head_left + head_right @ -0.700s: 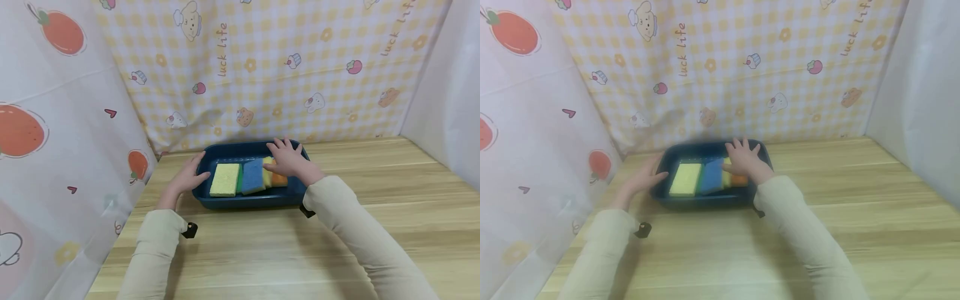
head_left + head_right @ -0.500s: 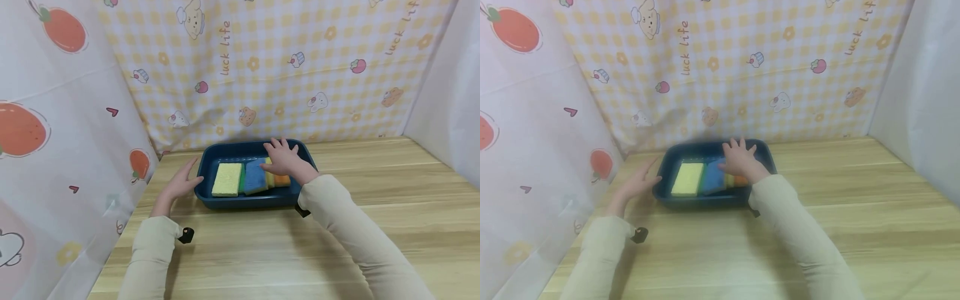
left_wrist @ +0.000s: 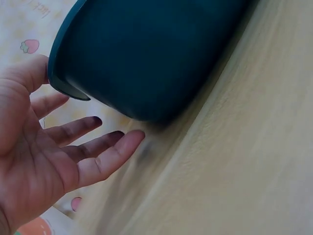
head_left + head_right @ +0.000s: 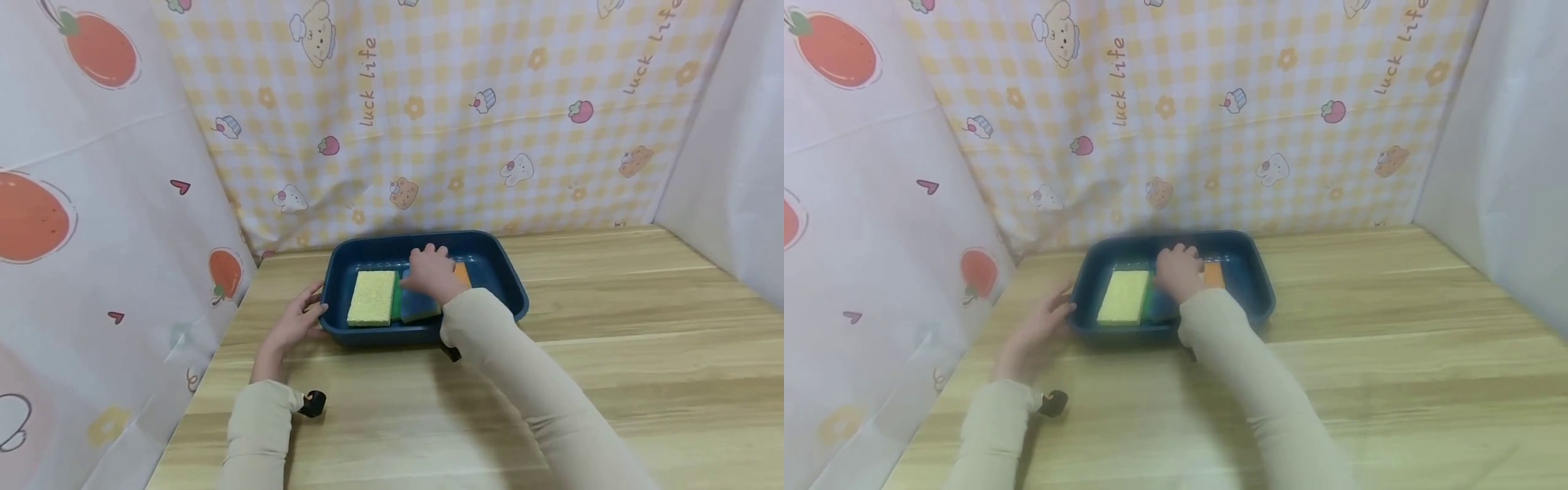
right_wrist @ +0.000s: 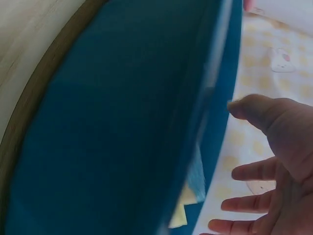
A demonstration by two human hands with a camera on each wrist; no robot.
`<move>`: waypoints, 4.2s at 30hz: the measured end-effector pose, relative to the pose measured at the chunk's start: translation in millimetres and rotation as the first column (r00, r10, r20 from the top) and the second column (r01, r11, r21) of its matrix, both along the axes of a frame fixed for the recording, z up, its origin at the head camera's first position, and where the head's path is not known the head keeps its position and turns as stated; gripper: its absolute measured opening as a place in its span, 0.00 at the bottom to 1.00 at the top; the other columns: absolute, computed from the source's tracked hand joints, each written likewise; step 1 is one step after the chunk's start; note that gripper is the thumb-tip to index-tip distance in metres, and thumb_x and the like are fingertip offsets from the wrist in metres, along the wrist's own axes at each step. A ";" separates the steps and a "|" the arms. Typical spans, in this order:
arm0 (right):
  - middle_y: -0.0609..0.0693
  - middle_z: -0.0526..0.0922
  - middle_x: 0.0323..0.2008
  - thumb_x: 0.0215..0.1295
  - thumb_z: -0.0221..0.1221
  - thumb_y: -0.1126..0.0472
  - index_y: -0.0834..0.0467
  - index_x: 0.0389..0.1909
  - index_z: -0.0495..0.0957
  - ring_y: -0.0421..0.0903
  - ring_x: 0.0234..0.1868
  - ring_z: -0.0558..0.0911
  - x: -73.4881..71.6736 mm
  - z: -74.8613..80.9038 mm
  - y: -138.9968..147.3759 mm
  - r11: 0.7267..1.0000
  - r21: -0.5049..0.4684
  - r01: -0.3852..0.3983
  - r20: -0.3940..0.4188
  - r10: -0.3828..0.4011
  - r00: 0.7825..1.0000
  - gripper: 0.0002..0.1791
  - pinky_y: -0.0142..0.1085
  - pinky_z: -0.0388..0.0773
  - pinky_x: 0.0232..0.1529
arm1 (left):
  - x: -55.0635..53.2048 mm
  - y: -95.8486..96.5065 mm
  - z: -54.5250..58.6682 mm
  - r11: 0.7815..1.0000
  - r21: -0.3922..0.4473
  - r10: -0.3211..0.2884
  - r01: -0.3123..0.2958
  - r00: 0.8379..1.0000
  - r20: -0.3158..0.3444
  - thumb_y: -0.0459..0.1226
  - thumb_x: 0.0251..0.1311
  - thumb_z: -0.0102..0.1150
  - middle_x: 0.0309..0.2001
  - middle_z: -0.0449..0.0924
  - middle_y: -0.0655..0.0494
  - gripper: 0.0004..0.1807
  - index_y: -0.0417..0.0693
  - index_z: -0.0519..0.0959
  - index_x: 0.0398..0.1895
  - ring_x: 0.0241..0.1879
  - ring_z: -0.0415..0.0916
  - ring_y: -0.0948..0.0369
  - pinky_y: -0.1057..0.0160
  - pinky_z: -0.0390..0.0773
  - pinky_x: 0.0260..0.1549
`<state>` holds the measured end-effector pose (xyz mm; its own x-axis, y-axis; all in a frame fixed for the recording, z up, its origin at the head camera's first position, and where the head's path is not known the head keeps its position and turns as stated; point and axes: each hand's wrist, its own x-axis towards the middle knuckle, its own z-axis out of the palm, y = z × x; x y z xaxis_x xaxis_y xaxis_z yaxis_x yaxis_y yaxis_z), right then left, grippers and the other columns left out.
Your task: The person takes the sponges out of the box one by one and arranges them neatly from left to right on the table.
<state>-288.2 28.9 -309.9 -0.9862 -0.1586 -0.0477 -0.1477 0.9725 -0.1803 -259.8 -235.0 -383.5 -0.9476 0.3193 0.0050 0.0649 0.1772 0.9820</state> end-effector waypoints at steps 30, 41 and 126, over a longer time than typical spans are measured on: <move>0.67 0.64 0.53 0.51 0.54 0.34 0.62 0.58 0.66 0.59 0.45 0.64 -5.0 9.2 -22.7 0.987 0.155 0.030 0.087 -0.044 0.995 0.42 0.46 0.68 0.36 | -1.5 -1.7 -9.7 0.994 0.110 0.022 -0.026 0.999 0.030 0.32 0.66 0.42 0.60 0.56 0.33 0.30 0.50 0.49 0.69 0.49 0.67 0.46 0.44 0.75 0.37; 0.60 0.67 0.54 0.50 0.52 0.31 0.62 0.60 0.63 0.54 0.47 0.65 23.0 24.4 -38.4 0.988 0.151 -0.030 0.132 0.010 0.991 0.46 0.48 0.69 0.42 | -1.9 -0.1 -9.1 0.992 0.121 0.017 -0.021 0.999 0.035 0.32 0.66 0.41 0.61 0.55 0.34 0.29 0.50 0.48 0.69 0.52 0.64 0.45 0.45 0.76 0.36; 0.49 0.74 0.20 0.55 0.57 0.41 0.58 0.23 0.76 0.45 0.24 0.73 54.5 31.0 -73.9 0.979 -0.031 -0.199 0.023 0.200 0.980 0.22 0.34 0.71 0.21 | 3.6 -1.1 -4.5 0.991 0.134 -0.008 0.004 1.000 0.029 0.31 0.66 0.40 0.60 0.57 0.33 0.30 0.47 0.47 0.70 0.46 0.70 0.52 0.45 0.76 0.37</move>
<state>-233.7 -44.9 -278.9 -0.9331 -0.3538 -0.0651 -0.3333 0.9183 -0.2139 -256.3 -236.1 -388.0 -0.9461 0.3233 0.0205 0.0364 0.0433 0.9984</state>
